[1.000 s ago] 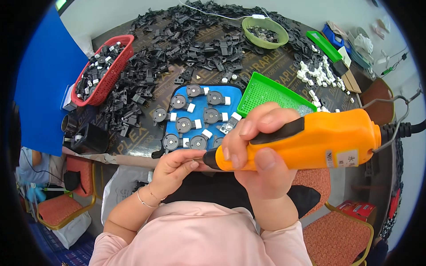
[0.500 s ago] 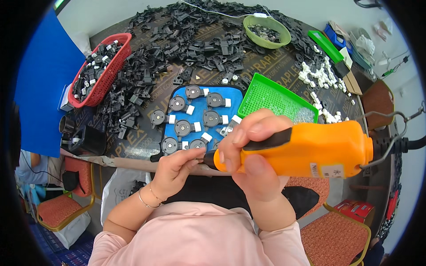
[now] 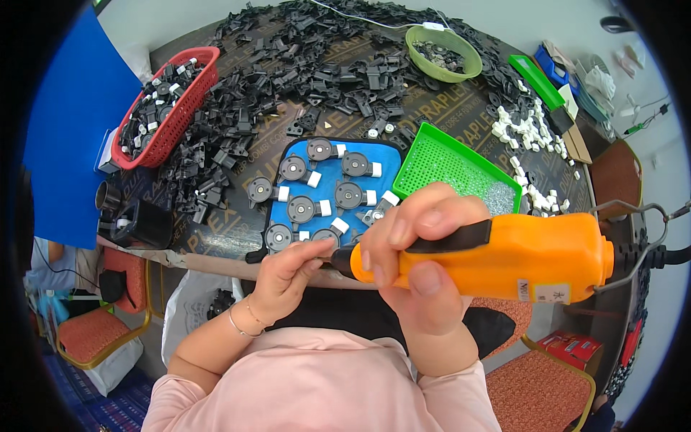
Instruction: Assembling small mechanical components by inserting wheels and clips into plastic housings and securing them with an electric screwdriver.
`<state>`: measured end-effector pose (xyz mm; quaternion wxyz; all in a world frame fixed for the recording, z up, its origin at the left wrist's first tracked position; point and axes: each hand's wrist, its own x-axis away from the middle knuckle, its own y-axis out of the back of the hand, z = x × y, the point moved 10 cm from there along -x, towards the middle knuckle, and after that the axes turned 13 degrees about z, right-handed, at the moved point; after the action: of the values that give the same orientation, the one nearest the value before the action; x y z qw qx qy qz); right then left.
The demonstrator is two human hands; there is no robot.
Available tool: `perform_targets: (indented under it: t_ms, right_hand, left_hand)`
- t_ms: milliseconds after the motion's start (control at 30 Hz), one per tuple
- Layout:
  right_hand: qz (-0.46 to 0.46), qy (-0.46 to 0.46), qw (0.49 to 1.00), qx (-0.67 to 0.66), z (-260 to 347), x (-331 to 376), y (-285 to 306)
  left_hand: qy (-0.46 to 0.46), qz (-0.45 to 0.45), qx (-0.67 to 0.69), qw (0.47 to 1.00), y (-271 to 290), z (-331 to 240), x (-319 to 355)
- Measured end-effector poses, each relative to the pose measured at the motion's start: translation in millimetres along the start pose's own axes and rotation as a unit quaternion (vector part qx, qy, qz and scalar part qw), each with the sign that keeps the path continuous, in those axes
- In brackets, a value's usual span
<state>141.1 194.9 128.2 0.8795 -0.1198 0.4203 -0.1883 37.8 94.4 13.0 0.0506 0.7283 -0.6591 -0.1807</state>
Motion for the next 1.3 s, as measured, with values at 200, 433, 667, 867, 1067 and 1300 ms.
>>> perform_targets:
  t_ms: [200,433,667,867,1067,1300]
  right_hand:
    - [0.007,0.005,1.000,0.013,-1.4,1.6,-1.8]
    - [-0.016,0.005,1.000,0.025,0.7,1.4,4.4]
    - [0.044,0.022,0.998,0.027,-3.7,-1.3,-1.4]
    - [-0.001,0.004,1.000,0.020,-1.3,0.5,-0.1]
    - [-0.004,0.014,1.000,0.018,1.5,0.0,-3.3]
    - [-0.014,0.004,1.000,0.019,-3.7,1.7,-3.0]
  left_hand:
    - [-0.015,0.016,-0.031,0.999,-1.8,-4.9,-3.8]
    - [-0.036,-0.042,-0.116,0.992,12.5,-10.3,-1.1]
    - [-0.015,-0.059,-0.134,0.989,19.6,-12.2,-3.0]
    - [-0.017,-0.070,-0.137,0.988,21.6,-5.5,-3.3]
    - [-0.019,-0.077,-0.164,0.983,21.0,-8.3,-2.5]
    - [-0.021,-0.087,-0.164,0.982,22.0,-9.1,-1.3]
